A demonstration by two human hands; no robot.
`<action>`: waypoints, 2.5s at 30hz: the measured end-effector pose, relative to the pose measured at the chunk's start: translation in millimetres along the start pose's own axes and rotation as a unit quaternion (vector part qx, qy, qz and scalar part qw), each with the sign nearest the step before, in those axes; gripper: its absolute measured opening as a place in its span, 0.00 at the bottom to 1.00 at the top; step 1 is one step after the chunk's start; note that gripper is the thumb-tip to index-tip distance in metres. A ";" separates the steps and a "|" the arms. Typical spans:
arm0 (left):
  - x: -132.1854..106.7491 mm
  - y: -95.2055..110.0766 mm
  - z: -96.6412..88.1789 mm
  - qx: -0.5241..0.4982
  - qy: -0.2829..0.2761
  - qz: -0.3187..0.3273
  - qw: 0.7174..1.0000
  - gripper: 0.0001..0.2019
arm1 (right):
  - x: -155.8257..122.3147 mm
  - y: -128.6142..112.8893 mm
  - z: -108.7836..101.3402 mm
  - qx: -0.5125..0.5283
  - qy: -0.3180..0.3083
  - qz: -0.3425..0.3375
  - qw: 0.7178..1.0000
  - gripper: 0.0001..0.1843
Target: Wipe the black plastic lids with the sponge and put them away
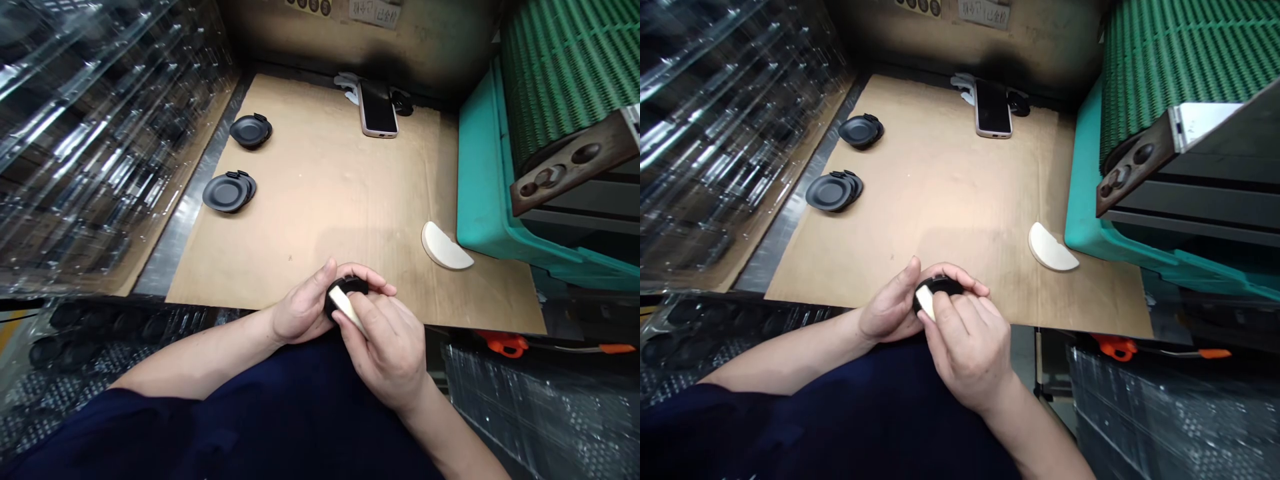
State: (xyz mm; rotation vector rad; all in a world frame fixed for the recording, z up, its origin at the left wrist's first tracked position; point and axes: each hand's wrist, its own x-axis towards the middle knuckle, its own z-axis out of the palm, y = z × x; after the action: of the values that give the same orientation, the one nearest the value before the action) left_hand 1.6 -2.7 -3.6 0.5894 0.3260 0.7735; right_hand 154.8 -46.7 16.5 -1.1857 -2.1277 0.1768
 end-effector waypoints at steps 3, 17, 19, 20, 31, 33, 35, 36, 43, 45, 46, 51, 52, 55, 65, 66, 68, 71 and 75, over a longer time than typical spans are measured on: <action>0.0 0.7 0.2 0.003 -0.004 0.001 1.000 0.33 | -1.0 1.0 -0.3 0.026 -0.015 -0.019 0.999 0.12; -1.7 -0.4 -0.7 0.013 -0.018 0.003 1.000 0.34 | -2.8 -0.4 0.5 0.037 -0.010 -0.017 0.999 0.12; -1.7 -0.4 -0.7 0.017 -0.019 0.003 1.000 0.34 | -2.5 0.0 0.5 0.045 -0.009 -0.012 0.999 0.11; -1.5 -0.4 -0.8 0.018 -0.019 0.001 1.000 0.34 | -2.4 0.2 0.5 0.048 -0.007 -0.005 0.999 0.10; -1.5 -4.6 -5.3 0.040 -0.020 0.011 0.999 0.32 | -3.5 2.3 0.4 0.063 -0.009 0.001 0.998 0.07; -1.7 -4.1 -4.9 0.040 -0.020 0.011 0.999 0.30 | -4.2 3.6 1.4 0.065 -0.012 0.012 0.998 0.06; -2.1 -3.2 -4.4 0.038 -0.019 0.007 0.999 0.29 | -5.1 4.9 2.7 0.068 -0.017 0.023 0.997 0.06; -2.3 -2.7 -4.3 0.038 -0.019 0.003 0.999 0.28 | -5.6 5.4 3.2 0.071 -0.019 0.027 0.997 0.06; -3.6 -1.2 -4.4 0.041 -0.020 -0.010 0.999 0.22 | -7.6 6.5 3.8 0.086 -0.015 0.033 0.996 0.07; -3.3 -1.3 -4.4 0.041 -0.020 -0.010 0.999 0.22 | -7.6 6.7 3.9 0.086 -0.013 0.034 0.996 0.07; -3.1 -1.4 -4.4 0.042 -0.019 -0.010 0.999 0.22 | -7.6 6.8 3.9 0.085 -0.012 0.035 0.996 0.07; -3.5 -1.2 -4.8 0.050 -0.015 -0.012 0.999 0.20 | -7.4 6.6 4.3 0.081 -0.013 0.040 0.996 0.08; -3.9 -1.2 -5.0 0.050 -0.015 -0.013 0.999 0.20 | -7.4 6.4 4.3 0.080 -0.014 0.041 0.996 0.09; -4.9 -1.4 -5.1 0.050 -0.012 -0.017 0.999 0.19 | -7.8 6.3 4.4 0.076 -0.013 0.038 0.996 0.09; -1.4 1.2 -0.9 -0.023 -0.001 -0.015 1.000 0.32 | -7.1 6.4 4.4 0.067 -0.007 0.028 0.997 0.08; -0.8 2.0 -0.5 -0.035 0.003 -0.017 0.999 0.34 | -6.6 5.8 3.8 0.068 -0.006 0.023 0.997 0.08; 0.3 3.1 0.0 -0.054 0.010 -0.014 0.998 0.36 | -5.5 4.6 2.5 0.072 -0.004 0.017 0.997 0.09; 1.6 2.6 0.5 -0.064 0.014 -0.002 0.998 0.38 | -2.6 3.2 2.0 0.046 0.001 0.012 0.999 0.10; 1.4 0.5 0.2 -0.034 0.007 0.001 0.999 0.35 | 3.7 1.4 3.8 -0.010 0.011 0.011 1.000 0.09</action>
State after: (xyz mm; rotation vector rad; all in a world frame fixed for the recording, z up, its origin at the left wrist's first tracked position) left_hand 2.4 -1.5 -3.2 0.5214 0.3104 0.7883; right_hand 152.1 -42.2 14.9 -1.2168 -2.1030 0.1526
